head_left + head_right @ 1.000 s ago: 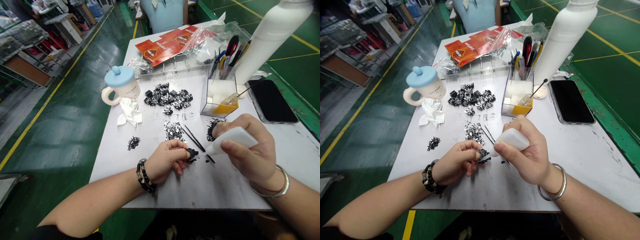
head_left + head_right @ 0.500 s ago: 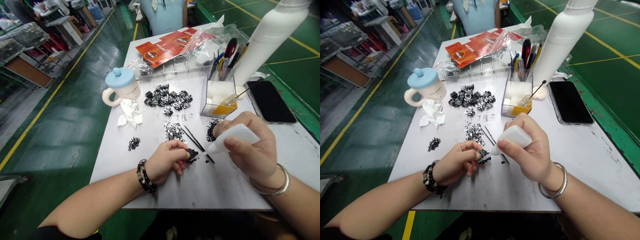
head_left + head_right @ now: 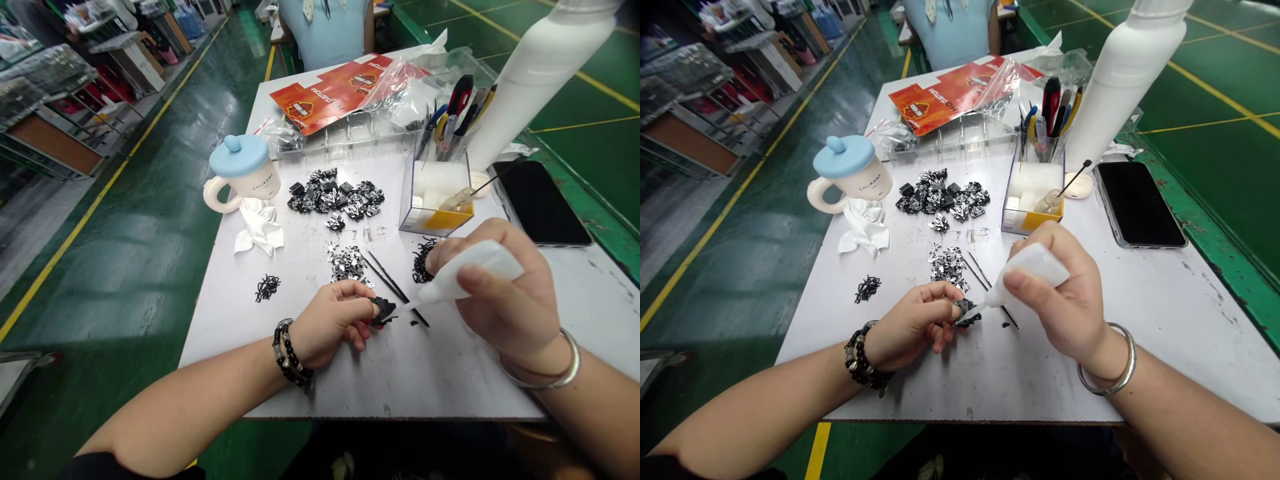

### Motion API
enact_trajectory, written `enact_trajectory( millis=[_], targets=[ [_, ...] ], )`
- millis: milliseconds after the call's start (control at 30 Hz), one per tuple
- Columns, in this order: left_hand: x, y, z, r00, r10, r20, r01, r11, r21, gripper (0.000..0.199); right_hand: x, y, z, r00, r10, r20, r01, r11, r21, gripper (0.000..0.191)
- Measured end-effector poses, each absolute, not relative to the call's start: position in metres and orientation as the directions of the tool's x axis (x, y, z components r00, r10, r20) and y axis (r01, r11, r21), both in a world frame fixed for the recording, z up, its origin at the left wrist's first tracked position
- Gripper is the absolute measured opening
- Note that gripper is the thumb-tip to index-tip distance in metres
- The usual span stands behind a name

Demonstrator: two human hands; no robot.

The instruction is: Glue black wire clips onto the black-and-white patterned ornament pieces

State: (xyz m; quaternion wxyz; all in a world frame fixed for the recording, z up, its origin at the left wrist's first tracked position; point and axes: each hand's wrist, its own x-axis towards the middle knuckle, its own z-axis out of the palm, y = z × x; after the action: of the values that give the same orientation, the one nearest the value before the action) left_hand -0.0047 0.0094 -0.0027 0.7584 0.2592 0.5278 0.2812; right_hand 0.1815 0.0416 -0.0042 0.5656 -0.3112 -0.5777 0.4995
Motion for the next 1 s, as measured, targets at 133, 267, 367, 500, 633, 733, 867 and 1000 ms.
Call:
enact_trajectory(
  millis=[133, 267, 367, 500, 633, 733, 867, 1000],
  targets=[
    [-0.005, 0.009, -0.004, 0.291, 0.699, -0.654, -0.159, 0.709, 0.687, 0.014, 0.182, 0.051, -0.004, 0.102, 0.937, 0.333, -0.228, 0.348, -0.91, 0.017],
    [-0.005, 0.008, -0.005, 0.289, 0.707, -0.645, -0.158, 0.7, 0.696, 0.014, 0.185, 0.063, -0.011, 0.152, 0.924, 0.35, -0.002, 0.354, -0.935, 0.02],
    [-0.004, 0.008, -0.005, 0.281, 0.707, -0.649, -0.151, 0.7, 0.698, 0.014, 0.182, 0.069, -0.019, -0.03, 0.949, 0.315, 0.27, 0.311, -0.911, 0.027],
    [-0.004, 0.008, -0.003, 0.273, 0.711, -0.648, -0.141, 0.696, 0.704, 0.015, 0.171, 0.073, -0.028, -0.211, 0.932, 0.293, 0.6, 0.361, -0.714, 0.027],
    [-0.004, 0.007, -0.003, 0.28, 0.714, -0.641, -0.131, 0.69, 0.712, 0.015, 0.179, 0.076, -0.018, -0.327, 0.876, 0.355, 0.619, 0.483, -0.62, 0.035],
    [-0.004, 0.007, -0.003, 0.279, 0.719, -0.637, -0.125, 0.685, 0.718, 0.014, 0.204, 0.083, 0.001, -0.271, 0.738, 0.618, 0.646, 0.616, -0.452, 0.03],
    [-0.004, 0.007, -0.003, 0.281, 0.723, -0.631, -0.13, 0.681, 0.721, 0.014, 0.232, 0.1, 0.017, 0.013, 0.631, 0.776, 0.771, 0.488, -0.41, 0.038],
    [-0.004, 0.007, -0.003, 0.28, 0.722, -0.633, -0.131, 0.682, 0.72, 0.013, 0.234, 0.111, 0.012, 0.025, 0.609, 0.793, 0.849, 0.406, -0.338, 0.017]
  ],
)
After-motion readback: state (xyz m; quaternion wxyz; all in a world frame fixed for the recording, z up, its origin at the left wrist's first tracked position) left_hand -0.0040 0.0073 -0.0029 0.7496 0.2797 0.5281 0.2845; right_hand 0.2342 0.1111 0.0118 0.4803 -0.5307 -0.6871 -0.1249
